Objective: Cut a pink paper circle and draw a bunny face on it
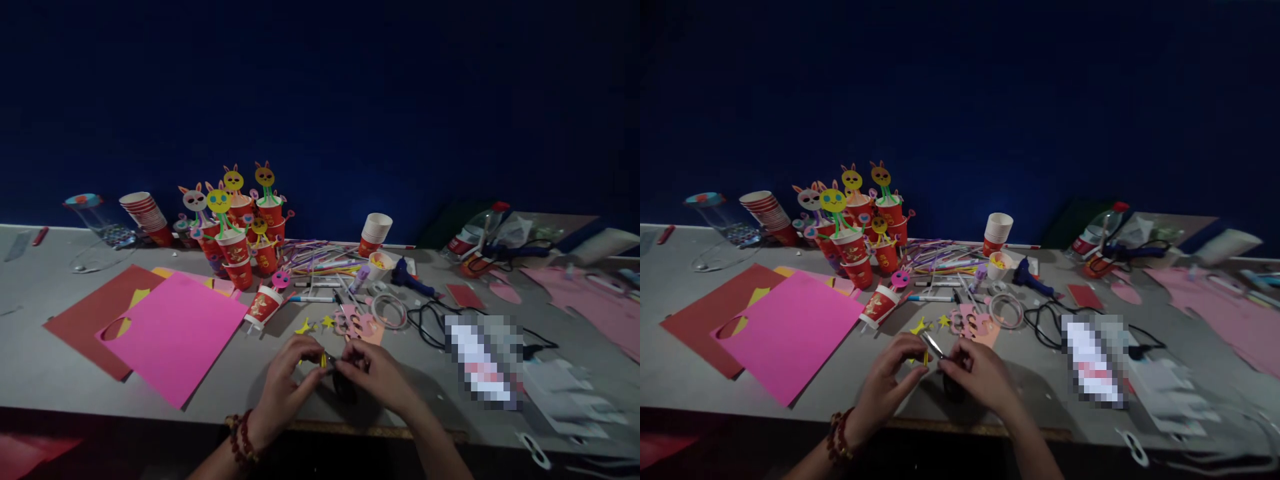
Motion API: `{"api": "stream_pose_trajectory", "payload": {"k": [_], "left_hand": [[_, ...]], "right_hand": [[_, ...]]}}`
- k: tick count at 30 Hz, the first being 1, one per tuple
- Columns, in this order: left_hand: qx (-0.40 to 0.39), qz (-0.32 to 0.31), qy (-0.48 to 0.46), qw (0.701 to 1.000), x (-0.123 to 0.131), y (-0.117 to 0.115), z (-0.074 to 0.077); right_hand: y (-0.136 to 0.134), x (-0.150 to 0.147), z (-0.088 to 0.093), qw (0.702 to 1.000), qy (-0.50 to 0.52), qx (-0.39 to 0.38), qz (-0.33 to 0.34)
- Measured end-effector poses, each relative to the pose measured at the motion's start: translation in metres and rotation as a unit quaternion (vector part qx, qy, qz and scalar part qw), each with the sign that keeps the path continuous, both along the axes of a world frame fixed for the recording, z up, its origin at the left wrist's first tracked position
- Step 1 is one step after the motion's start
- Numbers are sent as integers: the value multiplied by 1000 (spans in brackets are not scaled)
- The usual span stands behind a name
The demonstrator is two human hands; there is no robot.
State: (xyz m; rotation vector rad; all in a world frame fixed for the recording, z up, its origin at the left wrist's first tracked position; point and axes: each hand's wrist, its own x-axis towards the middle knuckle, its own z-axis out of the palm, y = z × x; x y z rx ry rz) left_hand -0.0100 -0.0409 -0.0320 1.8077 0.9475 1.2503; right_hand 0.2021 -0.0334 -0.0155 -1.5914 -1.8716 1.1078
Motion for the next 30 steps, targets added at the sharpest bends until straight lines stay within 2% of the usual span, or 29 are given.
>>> {"api": "stream_pose_trajectory", "payload": {"k": [2,4,9,12,16,25,30], "left_hand": [[-1,-7,2,1000,1,1,-1],[-2,-12,1,1000,3,2,-1],[-39,-29,-37,998,4,5,-4],[-93,-55,-108,988,5,7,-7],[-159,-71,-205,963,6,9,-12],[-249,-104,-298,915,9,8,-18],[-287,-108,-324,895,9,8,-12]], "right_hand": [[-2,-11,1,992,126,-19,0],[-3,-21,-1,976,211,-55,1],[-5,-30,-12,936,314,-160,-21],[-6,-28,-17,926,335,-168,-48],[-7,-26,-18,927,338,-130,-95],[-8,-28,-17,923,352,-114,-102],[-8,-29,-18,924,354,-106,-100]]}}
